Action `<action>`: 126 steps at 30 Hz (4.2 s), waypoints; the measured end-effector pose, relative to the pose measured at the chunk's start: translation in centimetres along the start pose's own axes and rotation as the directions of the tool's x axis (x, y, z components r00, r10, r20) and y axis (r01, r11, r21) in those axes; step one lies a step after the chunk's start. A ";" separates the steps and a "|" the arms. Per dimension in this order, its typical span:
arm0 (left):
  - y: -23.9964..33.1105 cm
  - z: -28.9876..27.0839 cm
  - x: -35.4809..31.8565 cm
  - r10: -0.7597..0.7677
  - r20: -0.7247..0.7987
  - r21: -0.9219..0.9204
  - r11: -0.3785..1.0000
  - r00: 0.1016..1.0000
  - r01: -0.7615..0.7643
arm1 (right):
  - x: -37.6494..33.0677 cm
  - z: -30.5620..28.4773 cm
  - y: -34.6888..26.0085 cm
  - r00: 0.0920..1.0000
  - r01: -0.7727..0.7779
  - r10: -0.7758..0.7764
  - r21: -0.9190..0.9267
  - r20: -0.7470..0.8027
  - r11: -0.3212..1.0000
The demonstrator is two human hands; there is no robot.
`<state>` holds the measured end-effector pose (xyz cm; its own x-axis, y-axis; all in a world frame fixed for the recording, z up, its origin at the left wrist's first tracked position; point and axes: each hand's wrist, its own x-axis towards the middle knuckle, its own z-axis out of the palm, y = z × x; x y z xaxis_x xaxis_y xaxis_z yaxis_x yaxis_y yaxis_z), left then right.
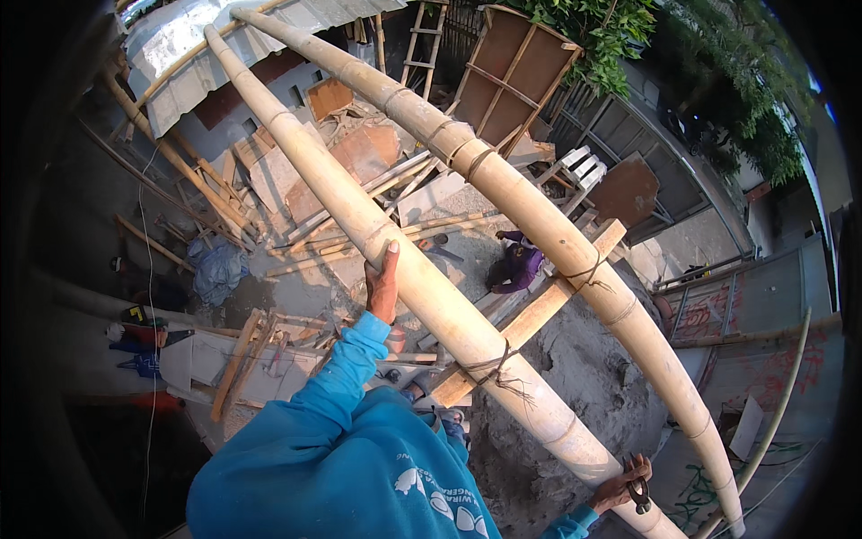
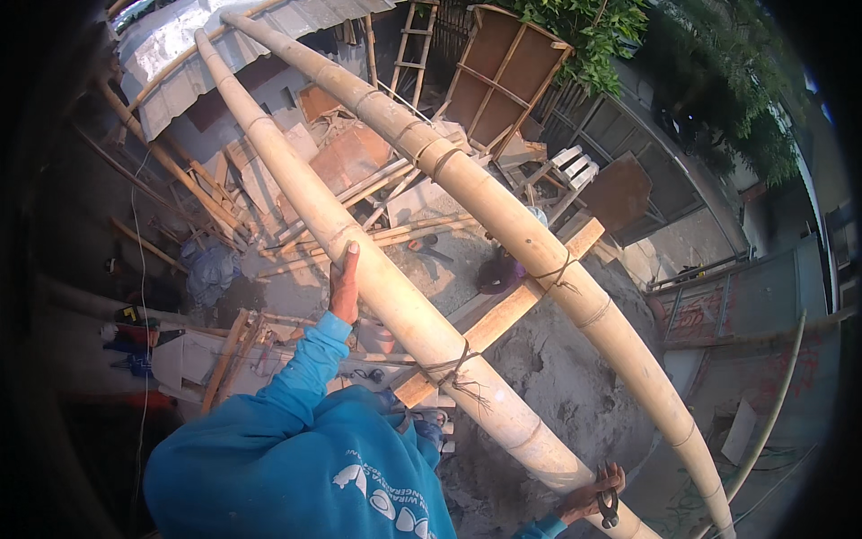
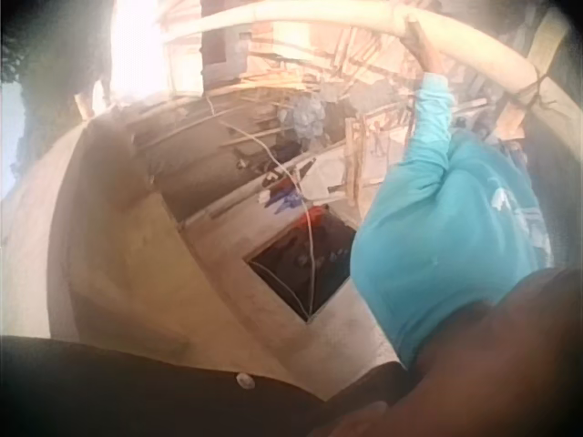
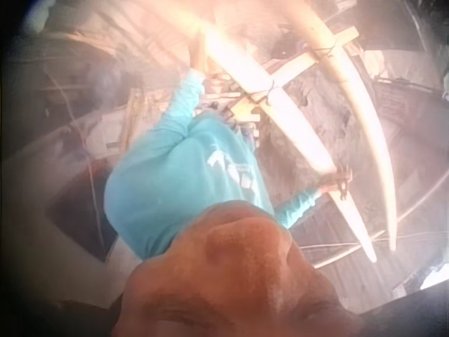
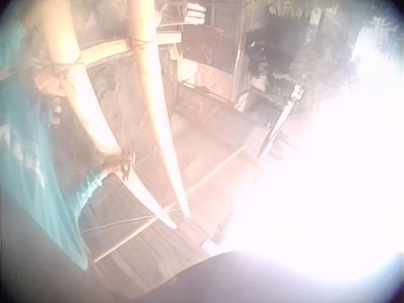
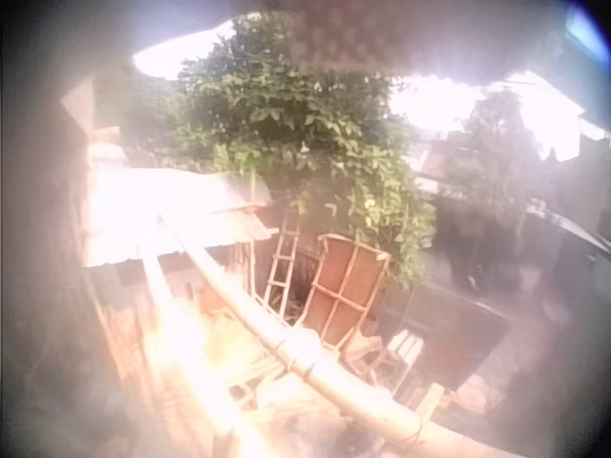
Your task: The person lifts and positions long bamboo poles onto a wooden frame, securing them with rope ties. They adjust the poles and tighten the bindings while standing on a makeshift platform. Another worker is visible below, but the camera wearer focuses on aligning and fastening the bamboo components.
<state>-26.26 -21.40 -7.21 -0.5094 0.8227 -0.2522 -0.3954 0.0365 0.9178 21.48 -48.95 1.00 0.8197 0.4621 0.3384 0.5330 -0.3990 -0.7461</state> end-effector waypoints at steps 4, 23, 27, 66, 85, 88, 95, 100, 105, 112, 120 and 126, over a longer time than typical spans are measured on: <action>-0.7 -0.5 0.6 -0.024 0.004 0.007 1.000 1.000 0.024 | -0.1 0.1 -0.2 1.000 0.017 -0.017 0.041 0.005 0.999; -0.8 -0.5 0.7 -0.019 -0.005 0.001 1.000 1.000 0.019 | 0.0 0.2 -0.5 1.000 0.015 -0.015 0.024 0.002 1.000; -0.6 -0.4 0.6 0.028 0.001 0.021 0.999 1.000 -0.028 | 0.0 0.1 -0.8 0.999 0.025 -0.025 -0.013 0.026 1.000; -2.4 -0.9 1.6 -0.019 0.043 -0.040 0.999 0.999 0.021 | 0.3 -0.2 0.0 0.997 0.061 -0.056 -0.111 0.049 0.992; -1.1 0.0 0.6 0.048 -0.004 -0.043 0.998 0.999 -0.048 | -0.4 0.2 -1.5 0.997 0.070 -0.067 -0.110 0.030 0.991; -1.5 -0.3 0.8 0.038 0.013 -0.063 0.997 0.999 -0.037 | -0.1 -0.2 -0.7 0.994 0.095 -0.089 -0.105 0.058 0.990; -1.8 -0.6 0.9 0.063 -0.010 -0.030 0.998 0.998 -0.063 | -0.4 0.1 -1.2 0.993 0.114 -0.107 -0.133 0.057 0.985; -1.7 -0.2 0.9 0.061 -0.020 -0.016 0.998 0.998 -0.061 | 0.0 -0.3 -0.3 0.996 0.080 -0.074 -0.116 0.059 0.990; -1.4 -0.3 1.2 0.025 0.020 -0.048 0.999 0.999 -0.024 | 0.7 -0.2 1.2 0.996 0.075 -0.073 -0.069 0.042 0.995; -2.1 -0.9 1.7 0.009 -0.014 0.014 1.000 1.000 -0.009 | 0.1 0.2 -0.4 0.997 0.063 -0.060 -0.078 0.043 0.995; -1.5 -0.3 0.7 0.052 -0.059 0.008 0.999 0.997 -0.051 | 0.1 0.0 0.7 0.995 0.092 -0.088 -0.076 0.052 0.993; -1.8 -0.9 1.2 0.055 -0.042 0.082 0.995 0.998 -0.051 | 0.2 -0.2 0.1 0.993 0.095 -0.089 -0.075 0.083 0.993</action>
<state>-26.87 -21.04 -9.43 -0.5622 0.7987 -0.2144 -0.3049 0.0409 0.9515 21.77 -49.02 1.09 0.7488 0.5598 0.3549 0.6230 -0.4117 -0.6651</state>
